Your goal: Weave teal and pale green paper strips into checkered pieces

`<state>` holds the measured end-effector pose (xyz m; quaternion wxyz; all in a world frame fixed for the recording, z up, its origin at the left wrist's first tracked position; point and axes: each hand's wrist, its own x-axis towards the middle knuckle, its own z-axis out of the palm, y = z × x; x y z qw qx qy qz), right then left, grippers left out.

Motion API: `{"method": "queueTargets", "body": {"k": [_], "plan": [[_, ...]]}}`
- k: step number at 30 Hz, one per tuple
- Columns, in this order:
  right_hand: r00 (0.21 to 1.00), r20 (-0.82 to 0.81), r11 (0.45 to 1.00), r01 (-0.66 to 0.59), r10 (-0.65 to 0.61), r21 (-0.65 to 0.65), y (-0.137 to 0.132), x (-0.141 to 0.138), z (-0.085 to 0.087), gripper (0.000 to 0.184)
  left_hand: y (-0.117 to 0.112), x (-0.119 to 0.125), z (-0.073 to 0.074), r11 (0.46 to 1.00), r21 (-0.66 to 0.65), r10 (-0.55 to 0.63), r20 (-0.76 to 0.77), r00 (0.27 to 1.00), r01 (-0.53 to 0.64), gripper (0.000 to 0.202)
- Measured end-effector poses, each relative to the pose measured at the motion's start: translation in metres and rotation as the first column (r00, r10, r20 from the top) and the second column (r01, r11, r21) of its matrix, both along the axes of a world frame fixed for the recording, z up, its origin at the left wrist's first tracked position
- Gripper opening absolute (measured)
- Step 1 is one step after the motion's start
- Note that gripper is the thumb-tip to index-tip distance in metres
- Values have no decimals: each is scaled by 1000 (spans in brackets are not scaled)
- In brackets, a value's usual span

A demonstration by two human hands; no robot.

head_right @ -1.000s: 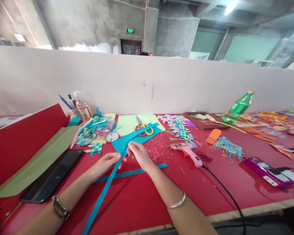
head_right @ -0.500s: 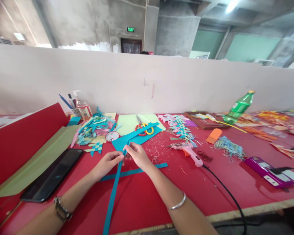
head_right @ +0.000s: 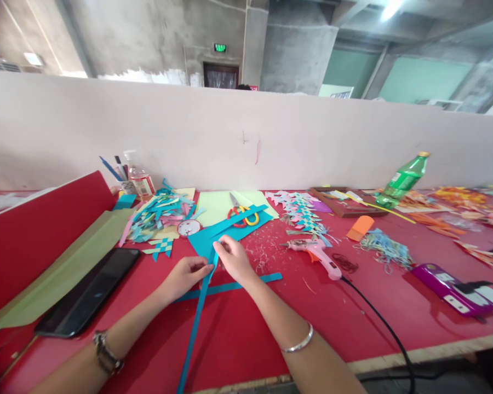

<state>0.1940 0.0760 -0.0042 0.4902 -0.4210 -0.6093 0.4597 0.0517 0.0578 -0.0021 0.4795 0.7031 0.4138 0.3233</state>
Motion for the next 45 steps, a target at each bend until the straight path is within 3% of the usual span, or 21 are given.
{"method": "queueTargets", "body": {"k": [5, 11, 16, 20, 27, 33, 39, 45], "plan": [[998, -44, 998, -37, 34, -59, 1, 0, -4, 29, -2, 0, 1, 996, 75, 41, -45, 998, -38, 35], [962, -100, 950, -268, 254, -164, -7, -4, -1, 28, -1, 0, 1, 949, 211, 246, -28, 969, -235, 37], [930, -157, 911, -359, 332, -201, -8, -6, -3, 27, 0, -2, 4, 942, 189, 275, 34, 961, -276, 38], [927, -201, 903, -359, 316, -236, -9, -10, -2, 31, 2, -5, 5, 965, 111, 228, 97, 969, -238, 39], [948, -267, 955, -227, 172, -191, -14, -19, -1, 30, 5, 6, -3, 973, 22, 222, 176, 959, -229, 43], [935, -267, 928, -296, 233, -226, -14, -19, -1, 29, 10, 5, -2, 954, 30, 288, 204, 936, -300, 39], [931, -275, 920, -309, 241, -240, -15, -19, -4, 30, 8, 2, 1, 980, -72, 200, 267, 943, -187, 37], [938, -273, 924, -285, 213, -256, -14, -22, -5, 28, 9, 3, -1, 957, -67, 290, 261, 921, -282, 37]]}}
